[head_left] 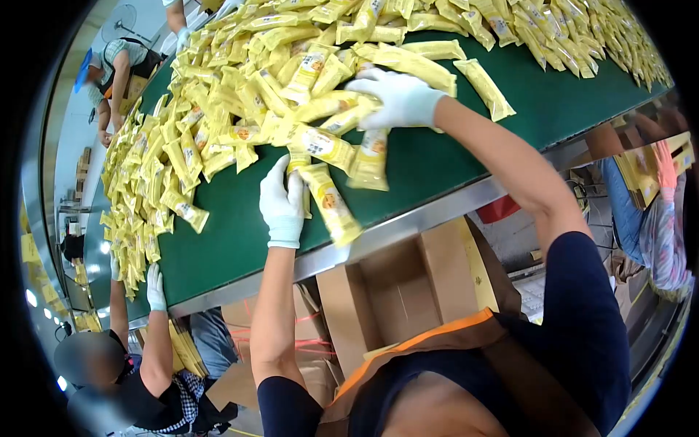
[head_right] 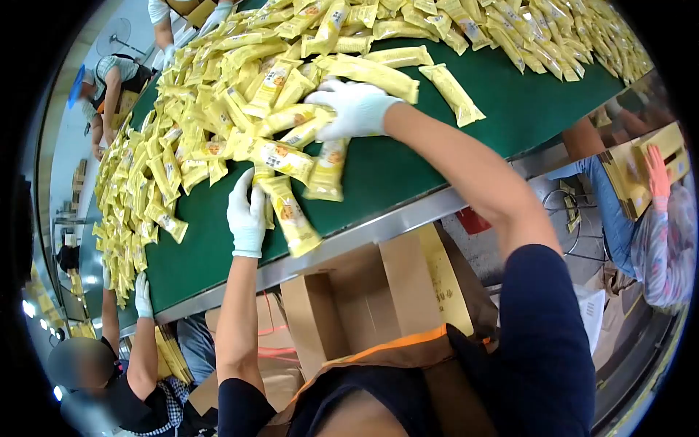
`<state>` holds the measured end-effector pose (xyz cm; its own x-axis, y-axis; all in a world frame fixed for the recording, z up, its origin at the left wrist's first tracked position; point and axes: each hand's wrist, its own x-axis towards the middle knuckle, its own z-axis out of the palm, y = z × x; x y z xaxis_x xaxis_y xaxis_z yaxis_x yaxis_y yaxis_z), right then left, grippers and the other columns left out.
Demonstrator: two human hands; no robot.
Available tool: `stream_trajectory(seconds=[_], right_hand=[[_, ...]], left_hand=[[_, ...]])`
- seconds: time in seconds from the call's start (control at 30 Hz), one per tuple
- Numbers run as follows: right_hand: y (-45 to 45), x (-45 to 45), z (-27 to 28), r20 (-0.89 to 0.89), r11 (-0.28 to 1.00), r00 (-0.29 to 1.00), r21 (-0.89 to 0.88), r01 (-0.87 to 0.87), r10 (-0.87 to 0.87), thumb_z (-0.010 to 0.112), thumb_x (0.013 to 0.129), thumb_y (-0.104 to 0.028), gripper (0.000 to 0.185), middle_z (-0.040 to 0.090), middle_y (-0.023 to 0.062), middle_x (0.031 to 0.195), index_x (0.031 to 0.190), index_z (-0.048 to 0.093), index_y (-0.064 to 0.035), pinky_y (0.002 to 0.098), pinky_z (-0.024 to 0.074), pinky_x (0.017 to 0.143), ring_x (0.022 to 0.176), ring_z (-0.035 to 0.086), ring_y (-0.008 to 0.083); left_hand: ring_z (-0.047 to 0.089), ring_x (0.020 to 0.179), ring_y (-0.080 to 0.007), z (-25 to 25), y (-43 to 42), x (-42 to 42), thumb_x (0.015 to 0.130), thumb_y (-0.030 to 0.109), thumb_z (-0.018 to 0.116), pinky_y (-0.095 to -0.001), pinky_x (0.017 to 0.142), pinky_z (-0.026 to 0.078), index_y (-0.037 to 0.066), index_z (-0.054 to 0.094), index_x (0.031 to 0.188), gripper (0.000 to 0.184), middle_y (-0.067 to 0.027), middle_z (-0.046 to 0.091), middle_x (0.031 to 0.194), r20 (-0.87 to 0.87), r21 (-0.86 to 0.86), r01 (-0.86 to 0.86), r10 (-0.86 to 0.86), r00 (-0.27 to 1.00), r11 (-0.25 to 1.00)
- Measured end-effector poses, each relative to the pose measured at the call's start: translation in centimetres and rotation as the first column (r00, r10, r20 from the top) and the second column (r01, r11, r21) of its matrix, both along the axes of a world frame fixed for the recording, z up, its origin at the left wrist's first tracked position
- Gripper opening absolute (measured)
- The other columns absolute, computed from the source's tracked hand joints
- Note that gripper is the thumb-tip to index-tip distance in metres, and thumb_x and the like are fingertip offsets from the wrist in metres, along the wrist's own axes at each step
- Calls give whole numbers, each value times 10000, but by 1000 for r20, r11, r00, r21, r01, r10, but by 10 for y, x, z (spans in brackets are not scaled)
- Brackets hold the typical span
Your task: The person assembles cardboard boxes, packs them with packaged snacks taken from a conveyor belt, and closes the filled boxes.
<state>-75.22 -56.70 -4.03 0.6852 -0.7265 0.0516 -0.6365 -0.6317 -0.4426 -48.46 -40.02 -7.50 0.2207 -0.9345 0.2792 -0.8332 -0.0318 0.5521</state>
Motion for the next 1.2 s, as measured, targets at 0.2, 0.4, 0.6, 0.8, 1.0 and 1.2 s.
stream_trajectory(seconds=[0.2,0.4,0.6,0.8,1.0,1.2], right_hand=[[29,-75,4,297,953,935,-172,251,-193,686,808,-520,739,553,176,1347,1346,520,-40,390,453,1012,1225,544,355],[83,-93,-22,9,914,953,-281,294,-304,744,770,-423,508,648,121,1152,1119,616,-78,415,470,935,1112,598,322],[76,-138,36,391,682,630,-8,731,-671,706,784,-478,512,689,200,968,1062,606,-60,441,542,783,886,673,388],[11,-140,19,-342,746,691,-48,665,-638,611,833,-419,437,680,182,1129,1106,631,-77,434,525,893,1058,658,336],[20,-183,15,-346,759,686,-145,634,-639,543,837,-626,669,659,204,1186,1244,635,-104,402,460,1015,1140,621,344],[41,-153,16,-367,800,749,20,599,-552,345,991,-539,573,655,240,1162,1190,566,-50,466,490,927,1086,624,407]], left_hand=[[599,958,-334,32,29,2,868,323,677,-437,842,497,114,463,1433,639,-130,642,1034,316,182,47,-104,943,982],[613,951,-369,28,24,5,871,188,636,-466,796,516,109,383,1458,644,-155,616,1060,344,140,-59,7,939,988],[576,1182,-303,48,82,19,861,17,617,-373,1032,435,-32,396,1452,633,-215,545,1327,-259,-159,-39,-4,966,986],[607,1095,-334,73,32,-49,785,141,715,-408,930,476,99,501,1389,643,-173,637,1171,391,256,658,-699,599,708],[635,972,-352,62,66,3,815,287,734,-446,815,513,115,499,1370,627,-146,671,1111,265,343,299,-398,878,890],[604,952,-371,55,94,0,850,259,705,-447,834,509,120,495,1393,598,-161,646,1070,254,265,150,-219,942,952]])
